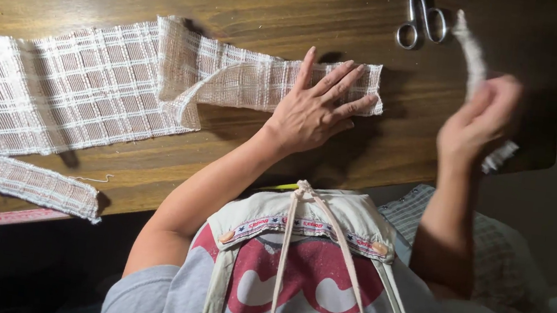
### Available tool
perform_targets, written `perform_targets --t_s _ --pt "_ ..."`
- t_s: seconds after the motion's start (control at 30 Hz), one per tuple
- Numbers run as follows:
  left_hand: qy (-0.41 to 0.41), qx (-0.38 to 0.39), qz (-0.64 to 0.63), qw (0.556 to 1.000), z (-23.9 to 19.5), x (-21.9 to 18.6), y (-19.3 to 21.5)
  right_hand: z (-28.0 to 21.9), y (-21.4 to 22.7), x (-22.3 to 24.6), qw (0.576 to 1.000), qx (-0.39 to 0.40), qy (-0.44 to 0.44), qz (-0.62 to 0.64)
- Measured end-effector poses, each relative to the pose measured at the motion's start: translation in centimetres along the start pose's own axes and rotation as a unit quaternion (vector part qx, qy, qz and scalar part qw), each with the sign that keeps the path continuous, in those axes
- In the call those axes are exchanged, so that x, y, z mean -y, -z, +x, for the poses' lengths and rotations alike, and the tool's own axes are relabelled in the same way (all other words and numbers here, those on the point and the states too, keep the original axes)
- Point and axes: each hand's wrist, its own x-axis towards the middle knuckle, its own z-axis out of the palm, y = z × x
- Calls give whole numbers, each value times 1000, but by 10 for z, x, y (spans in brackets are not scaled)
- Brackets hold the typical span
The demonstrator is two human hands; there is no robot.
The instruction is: Cutting a strip of checkered fabric with scissors and then folding the pieces
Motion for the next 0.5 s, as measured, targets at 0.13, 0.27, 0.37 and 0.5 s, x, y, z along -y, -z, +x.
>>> perform_targets --t_s 0.13,0.27,0.37,0.5 --pt "-19 -167 -102 981 -2 13 -36 -23 -30 63 977 -39 153 141" --pt "47 -262 -373 889 -12 30 -9 -17 -24 125 967 54 229 97" --pt "169 -294 -332 880 -29 36 20 -12 -21 123 952 94 241 164" --pt "254 -181 -355 881 -37 26 37 -23 -29 109 940 123 253 195"
